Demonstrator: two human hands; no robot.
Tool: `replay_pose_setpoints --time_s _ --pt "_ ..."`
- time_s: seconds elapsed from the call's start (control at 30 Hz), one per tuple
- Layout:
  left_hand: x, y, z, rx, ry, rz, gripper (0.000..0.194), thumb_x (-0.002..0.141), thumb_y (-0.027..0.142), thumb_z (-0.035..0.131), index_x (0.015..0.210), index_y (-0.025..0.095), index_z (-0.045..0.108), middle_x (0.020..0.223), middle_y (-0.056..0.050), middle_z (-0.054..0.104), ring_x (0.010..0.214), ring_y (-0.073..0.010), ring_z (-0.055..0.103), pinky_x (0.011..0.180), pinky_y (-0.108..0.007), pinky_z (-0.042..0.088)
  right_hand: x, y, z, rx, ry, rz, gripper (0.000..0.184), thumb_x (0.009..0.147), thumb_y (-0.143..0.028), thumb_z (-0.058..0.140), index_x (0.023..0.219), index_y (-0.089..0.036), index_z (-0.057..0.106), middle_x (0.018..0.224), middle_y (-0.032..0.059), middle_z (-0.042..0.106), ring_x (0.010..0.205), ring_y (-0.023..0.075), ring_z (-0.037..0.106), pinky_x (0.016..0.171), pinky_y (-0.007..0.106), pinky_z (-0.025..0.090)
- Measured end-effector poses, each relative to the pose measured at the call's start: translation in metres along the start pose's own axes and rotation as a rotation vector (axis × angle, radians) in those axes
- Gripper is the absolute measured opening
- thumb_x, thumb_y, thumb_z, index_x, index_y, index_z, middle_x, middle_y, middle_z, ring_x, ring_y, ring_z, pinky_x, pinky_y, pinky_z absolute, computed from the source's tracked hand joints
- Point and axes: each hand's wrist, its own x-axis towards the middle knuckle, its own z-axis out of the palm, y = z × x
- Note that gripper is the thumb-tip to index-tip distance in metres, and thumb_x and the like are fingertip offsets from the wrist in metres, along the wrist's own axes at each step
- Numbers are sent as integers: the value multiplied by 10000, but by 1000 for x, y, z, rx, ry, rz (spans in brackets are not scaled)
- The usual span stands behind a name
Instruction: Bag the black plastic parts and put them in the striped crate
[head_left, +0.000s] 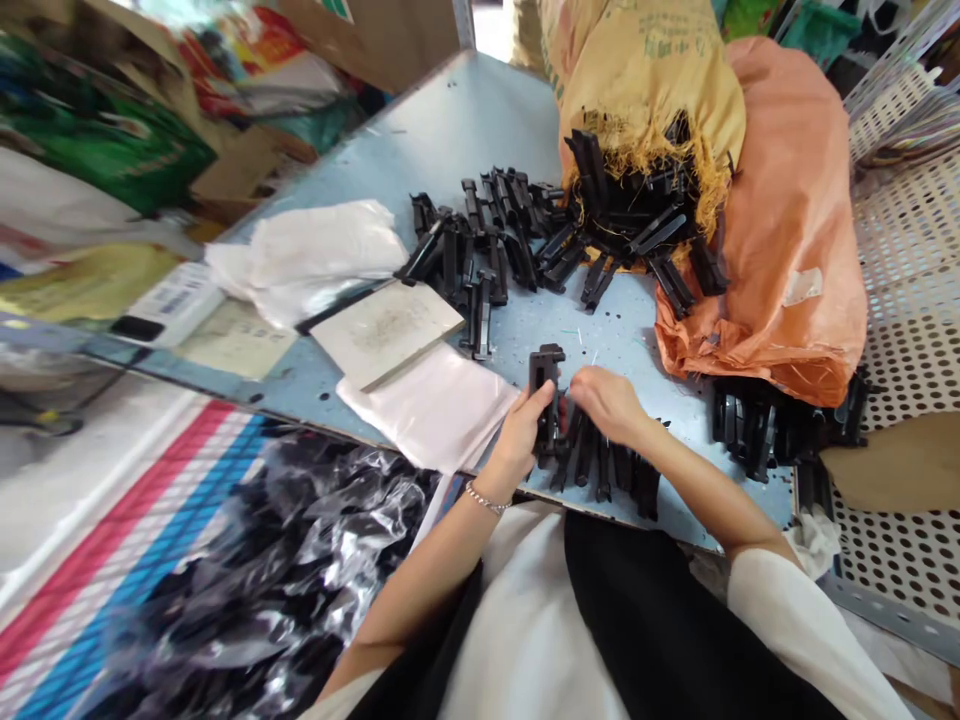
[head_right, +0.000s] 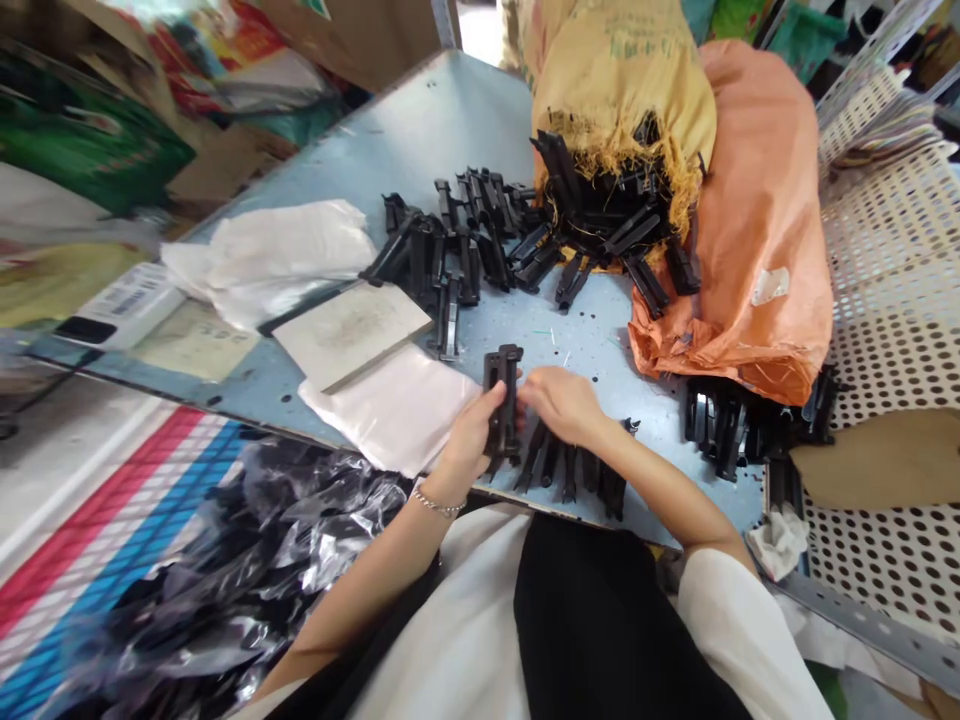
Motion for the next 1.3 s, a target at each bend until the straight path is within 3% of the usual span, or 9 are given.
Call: replay_pose_setpoints --time_s 0.1,0.23,0.53,0.67,0.8,0.97,1.13,1.23,1.3 --pt "0 -1 -5 -21 5 -16 557 708 505 777 1114 158 621 676 31 622 577 -115 584 538 -224 464 -24 -24 19 -121 -30 -207 515 1019 -577 337 838 -198 636 827 80 641 802 216 562 710 341 403" --pt "-6 -12 -14 139 7 95 409 765 517 732 952 167 632 676 25 603 578 -107 544 564 -232 450 -49 -37 35 -145 -29 -130 451 1042 -460 365 805 -193 641 779 77 654 757 204 580 694 334 418" --pt "1 -11 -87 654 84 240 414 779 469 731 1060 179 641 949 -84 697 1008 -281 644 847 -368 524 -154 4 -7 -270 -65 865 402 1002 -504 421 1204 -200 589 933 125 710 744 275 678 634 355 460" --pt "10 -41 -69 693 69 321 444 818 479 679 1130 166 632 1180 -122 676 1230 -293 570 1039 -406 449 -164 28 12 -234 -77 757 413 1019 -396 381 1325 -200 578 1061 121 640 844 256 670 717 359 509" --pt "12 -49 -63 385 89 92 462 803 591 663 999 173 673 937 -87 718 869 -242 695 713 -319 556 -151 39 4 -270 -18 593 404 1003 -381 440 1333 -223 611 965 96 588 872 256 621 805 400 524" --pt "-10 -30 -80 136 -139 -175 503 807 616 635 910 133 732 800 -119 730 598 -194 670 500 -274 522 -110 -2 -15 -139 128 250 436 1017 -314 435 1447 -264 491 1155 133 595 1076 280 585 932 469 525" --pt "-39 -11 -81 300 -358 -360 443 771 588 713 821 149 753 641 -121 695 515 -224 636 468 -331 517 -60 -43 1 -203 -133 -200 416 1002 -178 447 1400 -263 534 1351 119 586 1150 258 574 947 419 524" --pt "-44 0 -90 349 -312 -249 497 805 636 645 831 151 750 700 -122 710 685 -289 688 593 -402 563 -48 -42 8 -226 -215 -260 312 998 -223 487 1276 -207 627 1180 127 673 1021 251 623 860 380 545" --pt "-38 6 -105 497 -109 57 487 864 614 568 888 160 742 815 -120 724 829 -294 690 734 -419 564 -47 -35 9 -160 -145 -154 286 1001 -280 493 1219 -191 655 1100 130 682 983 251 637 838 370 546"
